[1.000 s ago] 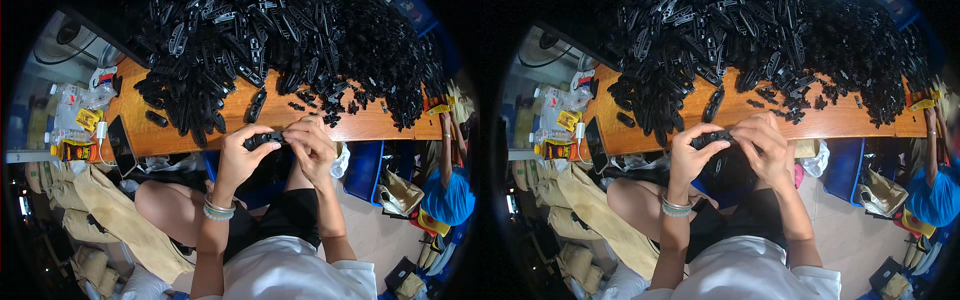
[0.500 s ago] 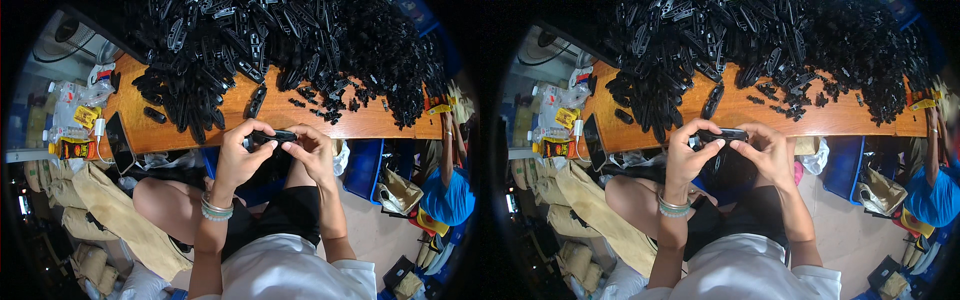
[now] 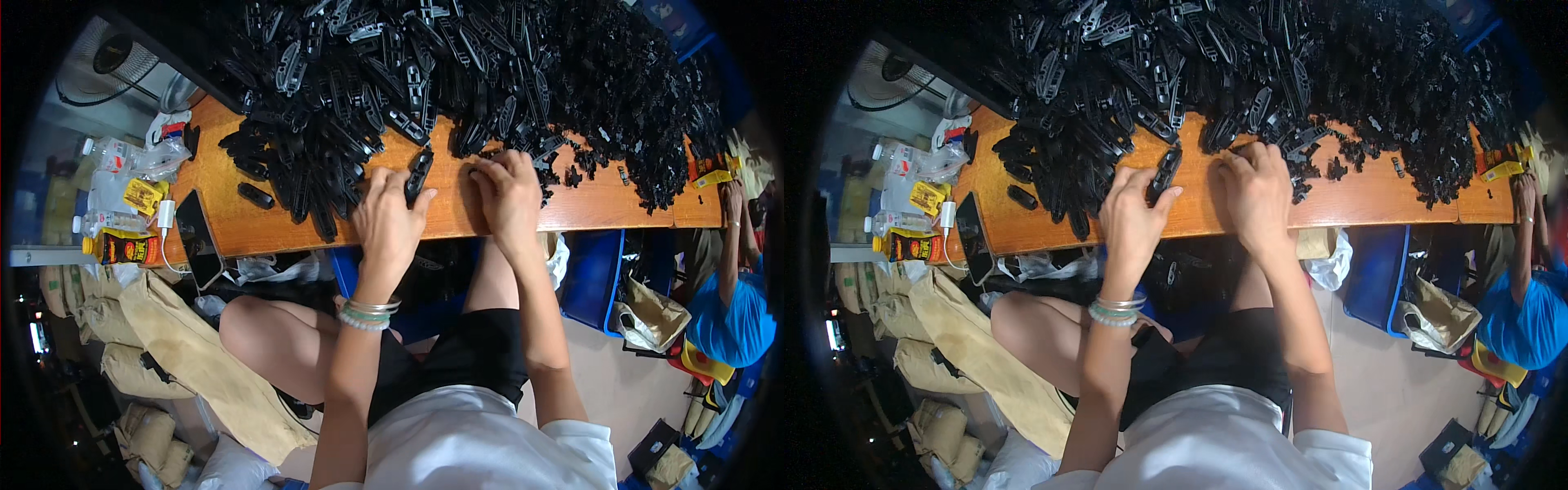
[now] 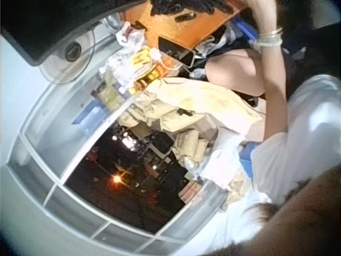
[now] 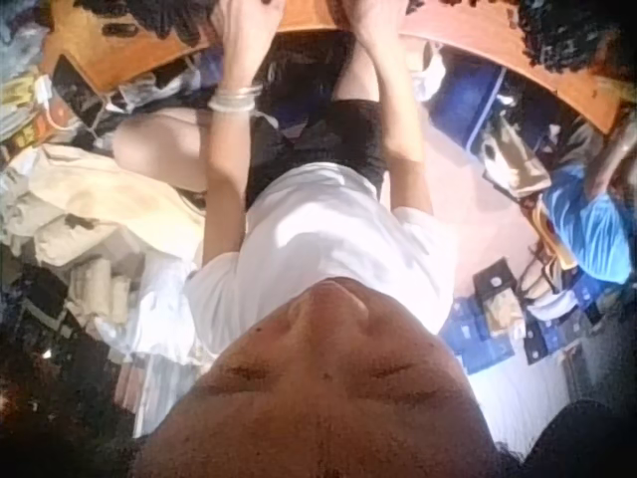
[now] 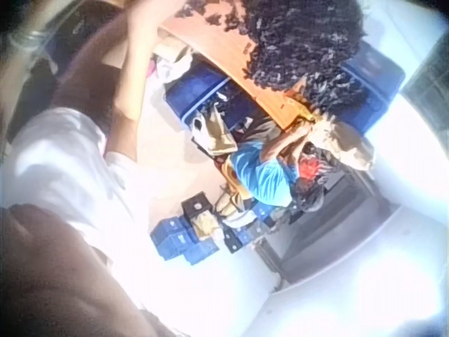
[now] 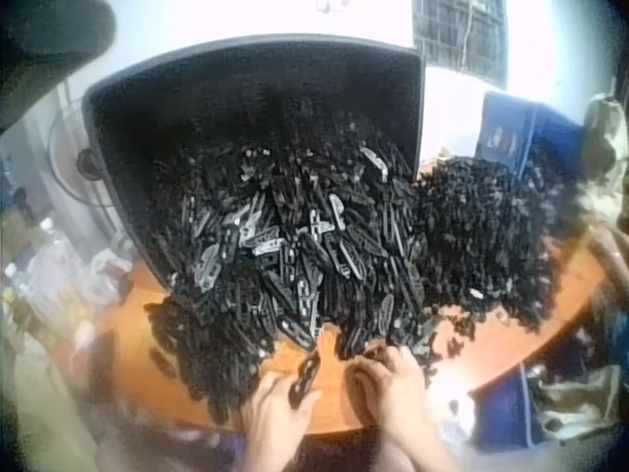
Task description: The person repeatedly assembles plastic components by fitting smaller plastic clips into larger plastic parts by hand, then gathers and pushes the remaining parts together on the table.
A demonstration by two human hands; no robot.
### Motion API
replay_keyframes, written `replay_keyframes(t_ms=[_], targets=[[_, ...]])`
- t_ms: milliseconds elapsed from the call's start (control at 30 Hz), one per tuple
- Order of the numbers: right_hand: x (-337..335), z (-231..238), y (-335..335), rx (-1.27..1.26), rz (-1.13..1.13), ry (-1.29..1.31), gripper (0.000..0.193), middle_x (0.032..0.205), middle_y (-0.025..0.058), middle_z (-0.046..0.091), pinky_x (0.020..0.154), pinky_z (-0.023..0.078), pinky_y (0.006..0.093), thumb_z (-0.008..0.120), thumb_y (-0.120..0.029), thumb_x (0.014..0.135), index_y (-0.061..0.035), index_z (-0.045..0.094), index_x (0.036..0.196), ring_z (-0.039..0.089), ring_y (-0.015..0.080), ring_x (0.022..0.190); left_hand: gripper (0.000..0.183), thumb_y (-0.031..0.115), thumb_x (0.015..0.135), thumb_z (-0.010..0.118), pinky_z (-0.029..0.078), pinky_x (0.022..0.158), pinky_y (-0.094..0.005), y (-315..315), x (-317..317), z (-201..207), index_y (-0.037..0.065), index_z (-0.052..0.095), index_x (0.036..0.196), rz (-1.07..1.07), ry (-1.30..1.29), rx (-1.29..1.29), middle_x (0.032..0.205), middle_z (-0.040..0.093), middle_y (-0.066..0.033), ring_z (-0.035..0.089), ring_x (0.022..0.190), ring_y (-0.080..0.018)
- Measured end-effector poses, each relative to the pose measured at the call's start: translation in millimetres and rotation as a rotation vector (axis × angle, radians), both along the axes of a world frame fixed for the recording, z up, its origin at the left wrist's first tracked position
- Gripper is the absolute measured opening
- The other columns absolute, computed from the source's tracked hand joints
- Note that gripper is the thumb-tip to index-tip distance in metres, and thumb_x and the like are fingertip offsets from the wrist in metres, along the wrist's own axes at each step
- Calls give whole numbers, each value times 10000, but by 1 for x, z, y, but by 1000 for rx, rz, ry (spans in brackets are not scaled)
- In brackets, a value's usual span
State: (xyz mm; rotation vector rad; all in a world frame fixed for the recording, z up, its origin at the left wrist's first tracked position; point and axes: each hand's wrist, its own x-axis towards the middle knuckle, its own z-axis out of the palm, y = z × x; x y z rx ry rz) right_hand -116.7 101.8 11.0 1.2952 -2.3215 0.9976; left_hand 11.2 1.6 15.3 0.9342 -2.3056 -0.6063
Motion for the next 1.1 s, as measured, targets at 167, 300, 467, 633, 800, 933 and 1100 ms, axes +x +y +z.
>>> replay_keyframes(t_ms=[167, 300, 467, 633, 800, 933, 1100], targets=[[8, -7, 4, -190, 136, 1, 151, 831, 91, 569, 655, 462, 326, 649, 7, 732, 5, 628, 881, 553, 232, 752, 187, 93, 773, 670, 474, 611, -372, 4, 4, -6, -23, 595, 900, -101, 152, -171, 871, 575, -133, 608, 695, -271], [23, -1, 24, -673, 501, -1297, 185, 772, 79, 619, 624, 491, 239, 577, 16, 859, 49, 583, 1042, 596, 133, 670, 191, 17, 767, 681, 471, 543, -228, 18, 20, -1, -22, 606, 938, -202, 403, 565, 870, 626, -103, 599, 654, -124], [29, 2, 35, -655, 485, -1272, 200, 865, 123, 620, 605, 485, 232, 591, 27, 837, 58, 604, 1034, 590, 146, 657, 238, -22, 757, 688, 477, 560, -201, 26, 25, 7, -30, 617, 985, -261, 446, 778, 855, 617, -60, 579, 680, -74], [43, 13, 34, -480, 419, -870, 176, 990, 80, 579, 761, 443, 243, 678, 31, 753, -5, 697, 924, 548, 149, 889, 274, 6, 766, 699, 466, 542, -188, 28, 31, 14, -32, 622, 1026, -334, 406, 771, 845, 617, -59, 573, 646, -70], [45, 9, 35, -488, 357, -828, 188, 991, 64, 569, 781, 409, 247, 699, 12, 735, -16, 703, 921, 515, 146, 886, 249, -22, 802, 651, 511, 582, -203, 28, 36, 17, -67, 597, 1041, -355, 502, 1009, 851, 641, -102, 622, 667, -110], [46, 10, 34, -448, 364, -814, 189, 1015, 74, 578, 808, 414, 260, 698, 10, 734, -18, 705, 920, 530, 164, 934, 246, -59, 827, 597, 562, 650, -247, 28, 35, 17, -94, 557, 1067, -377, 604, 1045, 875, 646, -137, 665, 740, -174], [47, 11, 38, -466, 298, -882, 178, 1067, 95, 586, 851, 421, 298, 691, 4, 734, -29, 713, 908, 537, 206, 992, 244, -55, 831, 594, 565, 668, -251, 27, 34, 15, -97, 549, 1068, -421, 557, 1079, 887, 647, -152, 669, 753, -186]])
